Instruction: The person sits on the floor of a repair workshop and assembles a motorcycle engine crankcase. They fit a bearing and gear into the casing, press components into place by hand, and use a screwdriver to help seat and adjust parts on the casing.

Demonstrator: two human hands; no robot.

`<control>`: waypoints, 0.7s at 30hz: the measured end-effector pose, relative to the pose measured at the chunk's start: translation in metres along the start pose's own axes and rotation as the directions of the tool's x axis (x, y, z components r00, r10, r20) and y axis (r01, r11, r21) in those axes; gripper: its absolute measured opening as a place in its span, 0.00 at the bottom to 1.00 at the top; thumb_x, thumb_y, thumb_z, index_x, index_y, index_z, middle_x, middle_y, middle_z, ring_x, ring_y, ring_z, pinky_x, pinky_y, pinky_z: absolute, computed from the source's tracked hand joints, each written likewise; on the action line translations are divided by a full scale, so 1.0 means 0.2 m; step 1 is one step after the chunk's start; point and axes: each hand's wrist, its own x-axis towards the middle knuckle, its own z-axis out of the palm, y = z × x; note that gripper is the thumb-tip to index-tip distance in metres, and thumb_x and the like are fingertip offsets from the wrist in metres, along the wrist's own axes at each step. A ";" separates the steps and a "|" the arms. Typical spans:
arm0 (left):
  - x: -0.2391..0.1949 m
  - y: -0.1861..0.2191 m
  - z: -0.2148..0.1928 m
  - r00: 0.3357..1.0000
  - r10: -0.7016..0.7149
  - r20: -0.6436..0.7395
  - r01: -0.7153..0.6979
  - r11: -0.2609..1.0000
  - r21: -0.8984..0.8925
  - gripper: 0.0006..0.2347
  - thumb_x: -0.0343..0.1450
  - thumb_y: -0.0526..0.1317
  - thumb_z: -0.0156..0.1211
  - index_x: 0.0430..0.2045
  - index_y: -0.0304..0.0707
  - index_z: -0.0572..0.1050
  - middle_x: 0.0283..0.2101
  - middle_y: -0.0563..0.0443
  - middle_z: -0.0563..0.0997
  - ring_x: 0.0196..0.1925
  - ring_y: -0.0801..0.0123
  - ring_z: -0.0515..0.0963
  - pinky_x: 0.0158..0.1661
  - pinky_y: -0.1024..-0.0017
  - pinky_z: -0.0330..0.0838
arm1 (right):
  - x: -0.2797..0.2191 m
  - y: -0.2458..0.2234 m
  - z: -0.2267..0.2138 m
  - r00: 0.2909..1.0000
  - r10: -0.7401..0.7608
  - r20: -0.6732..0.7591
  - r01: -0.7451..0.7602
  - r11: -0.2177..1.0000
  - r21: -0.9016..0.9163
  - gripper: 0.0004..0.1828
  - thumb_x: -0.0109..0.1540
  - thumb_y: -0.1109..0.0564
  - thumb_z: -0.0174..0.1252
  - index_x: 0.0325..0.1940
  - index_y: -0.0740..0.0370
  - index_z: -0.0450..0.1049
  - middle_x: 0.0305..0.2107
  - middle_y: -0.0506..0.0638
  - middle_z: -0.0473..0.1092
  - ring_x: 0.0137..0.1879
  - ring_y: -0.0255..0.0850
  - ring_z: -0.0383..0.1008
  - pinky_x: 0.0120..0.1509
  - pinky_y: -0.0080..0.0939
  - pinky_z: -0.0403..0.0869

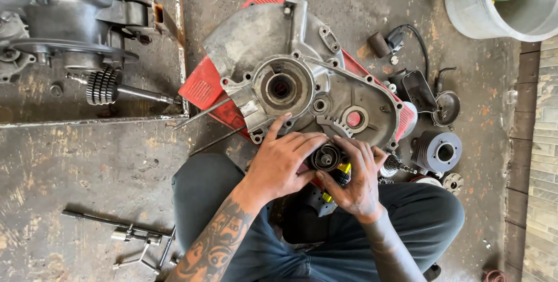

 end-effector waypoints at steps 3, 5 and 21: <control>0.02 0.01 -0.03 1.000 -0.001 0.002 0.001 1.000 -0.007 0.33 0.54 0.46 0.76 0.56 0.42 0.73 0.53 0.51 0.81 0.54 0.66 0.81 0.72 0.47 0.48 | 0.01 0.02 0.00 0.999 -0.030 -0.010 0.030 0.999 0.026 0.40 0.56 0.35 0.68 0.63 0.62 0.68 0.48 0.55 0.73 0.50 0.51 0.75 0.55 0.49 0.54; 0.03 0.01 -0.03 1.000 -0.001 0.009 0.001 1.000 -0.004 0.33 0.54 0.46 0.76 0.56 0.43 0.73 0.53 0.52 0.80 0.53 0.66 0.81 0.72 0.47 0.48 | 0.02 0.01 0.00 0.999 -0.037 -0.017 0.038 0.999 0.028 0.40 0.56 0.35 0.67 0.63 0.63 0.69 0.48 0.56 0.73 0.49 0.51 0.75 0.54 0.49 0.55; 0.05 0.07 -0.02 0.998 0.045 0.036 -0.050 0.988 0.149 0.37 0.54 0.49 0.75 0.61 0.47 0.70 0.53 0.52 0.80 0.55 0.64 0.79 0.67 0.43 0.48 | -0.02 -0.05 -0.11 0.996 -0.006 -0.092 0.023 0.984 0.178 0.36 0.57 0.47 0.70 0.64 0.64 0.69 0.50 0.61 0.72 0.54 0.61 0.75 0.59 0.57 0.64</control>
